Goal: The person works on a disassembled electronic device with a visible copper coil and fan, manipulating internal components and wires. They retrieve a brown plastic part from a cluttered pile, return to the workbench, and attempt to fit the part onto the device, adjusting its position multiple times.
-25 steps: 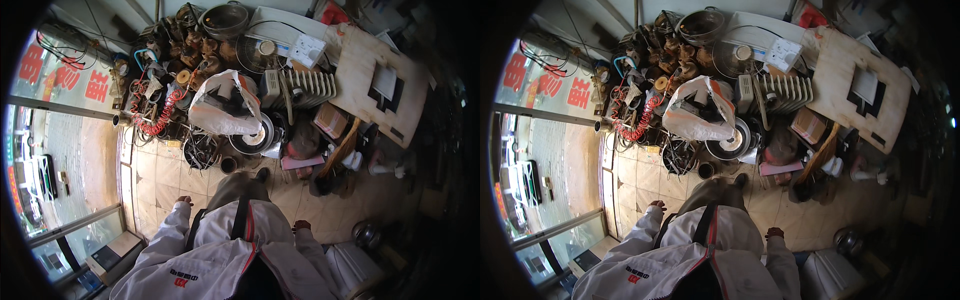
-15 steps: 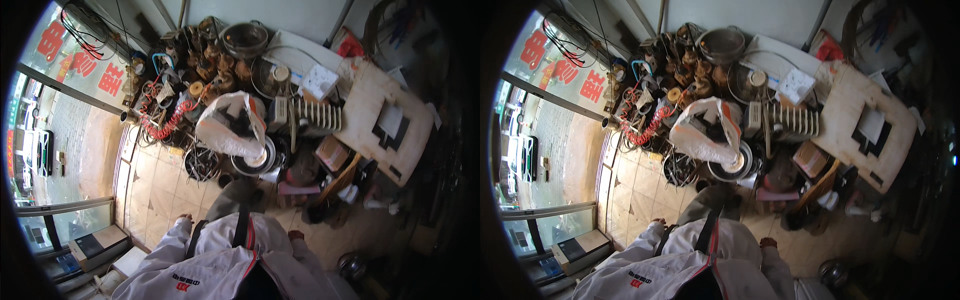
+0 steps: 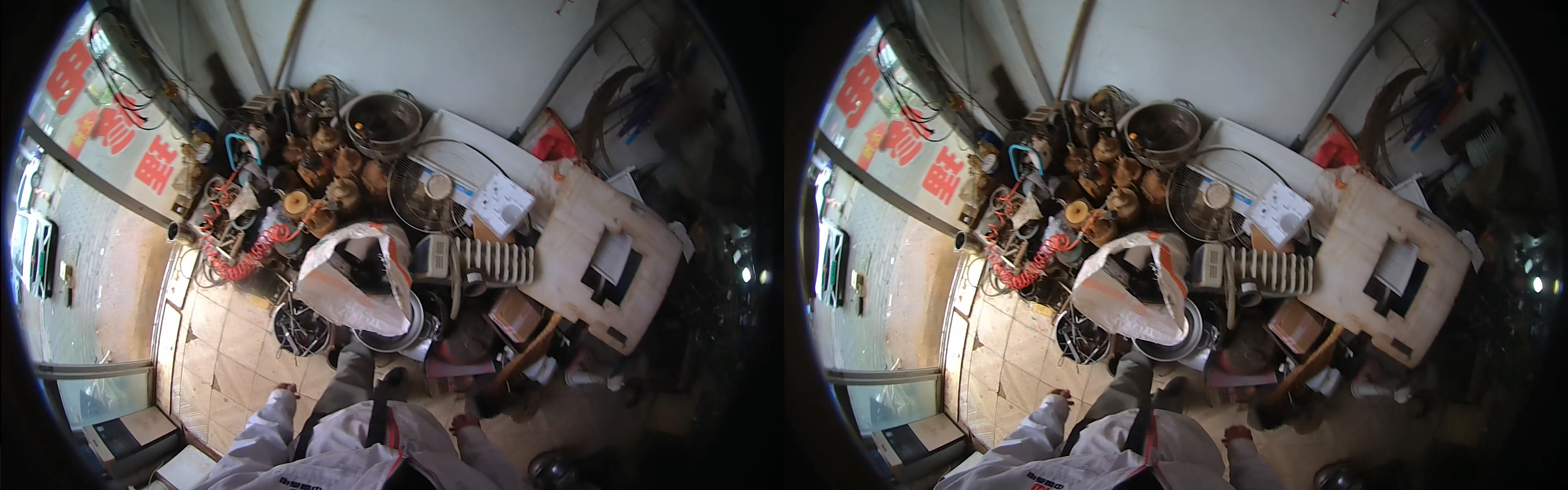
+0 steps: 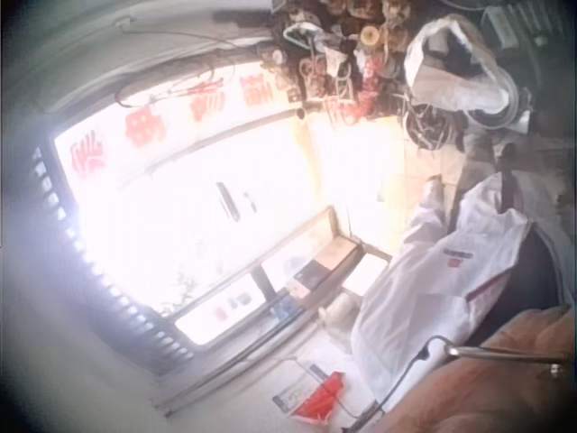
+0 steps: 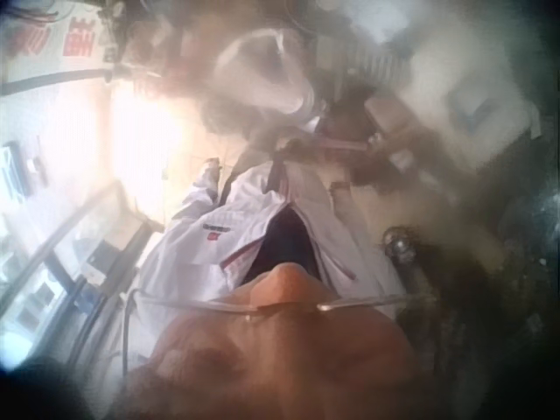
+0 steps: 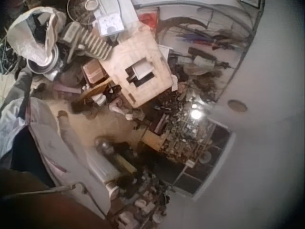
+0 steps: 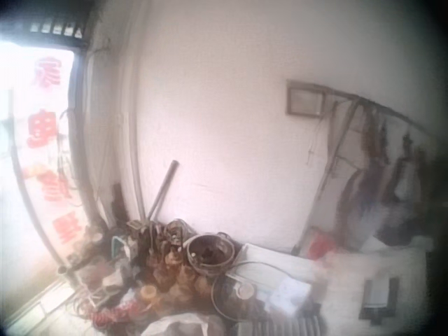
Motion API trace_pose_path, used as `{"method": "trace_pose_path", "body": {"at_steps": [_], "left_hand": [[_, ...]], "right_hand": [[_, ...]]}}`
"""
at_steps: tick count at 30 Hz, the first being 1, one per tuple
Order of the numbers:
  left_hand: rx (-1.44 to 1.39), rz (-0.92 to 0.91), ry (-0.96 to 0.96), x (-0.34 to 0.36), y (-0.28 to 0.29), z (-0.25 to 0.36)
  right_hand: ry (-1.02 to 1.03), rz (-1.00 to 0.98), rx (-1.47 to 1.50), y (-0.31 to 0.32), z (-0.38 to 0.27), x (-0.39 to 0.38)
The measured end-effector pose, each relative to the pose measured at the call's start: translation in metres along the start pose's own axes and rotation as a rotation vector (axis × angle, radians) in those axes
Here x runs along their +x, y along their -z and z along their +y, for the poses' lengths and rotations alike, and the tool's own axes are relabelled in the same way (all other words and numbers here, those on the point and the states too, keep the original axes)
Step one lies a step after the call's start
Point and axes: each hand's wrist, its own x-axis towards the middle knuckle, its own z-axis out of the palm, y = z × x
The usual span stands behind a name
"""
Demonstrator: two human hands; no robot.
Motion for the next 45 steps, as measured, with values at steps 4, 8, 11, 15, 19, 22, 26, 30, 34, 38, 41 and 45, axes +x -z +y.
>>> {"method": "trace_pose_path", "body": {"at_steps": [4,8,11,15,19,22,26,30,34,38,41,45], "left_hand": [[0.147,-0.051,-0.253,-0.008,0.016,0.038],[0.028,-0.091,-0.190,-0.021,0.027,0.088],[-0.007,-0.086,-0.249,-0.025,0.028,0.130],[0.071,-0.053,-0.461,-0.020,0.018,0.207],[0.170,-0.082,-0.596,-0.004,-0.013,0.316],[0.097,-0.168,-0.776,-0.007,-0.055,0.399],[0.042,-0.287,-0.848,-0.021,-0.124,0.505],[-0.009,-0.470,-0.909,-0.027,-0.197,0.588],[0.184,-0.454,-0.928,-0.013,-0.274,0.652],[0.444,-0.248,-1.151,0.007,-0.338,0.701],[0.503,-0.187,-1.146,0.023,-0.377,0.731],[0.492,-0.021,-1.194,0.057,-0.433,0.783]], "right_hand": [[0.774,0.325,-0.367,-0.011,-0.088,-0.017],[1.056,0.470,-0.307,-0.031,-0.276,-0.037],[1.455,0.698,-0.268,-0.039,-0.408,-0.064],[1.439,0.768,-0.448,-0.043,-0.538,-0.076],[1.335,0.697,-0.595,-0.048,-0.593,-0.057],[1.293,0.710,-0.620,-0.053,-0.597,-0.046],[1.275,0.738,-0.588,-0.052,-0.595,-0.045],[1.285,0.707,-0.536,-0.048,-0.601,-0.054],[1.311,0.690,-0.518,-0.046,-0.606,-0.061],[1.236,0.630,-0.518,-0.045,-0.606,-0.061],[1.262,0.642,-0.524,-0.045,-0.606,-0.055],[1.303,0.653,-0.529,-0.045,-0.605,-0.047]]}}
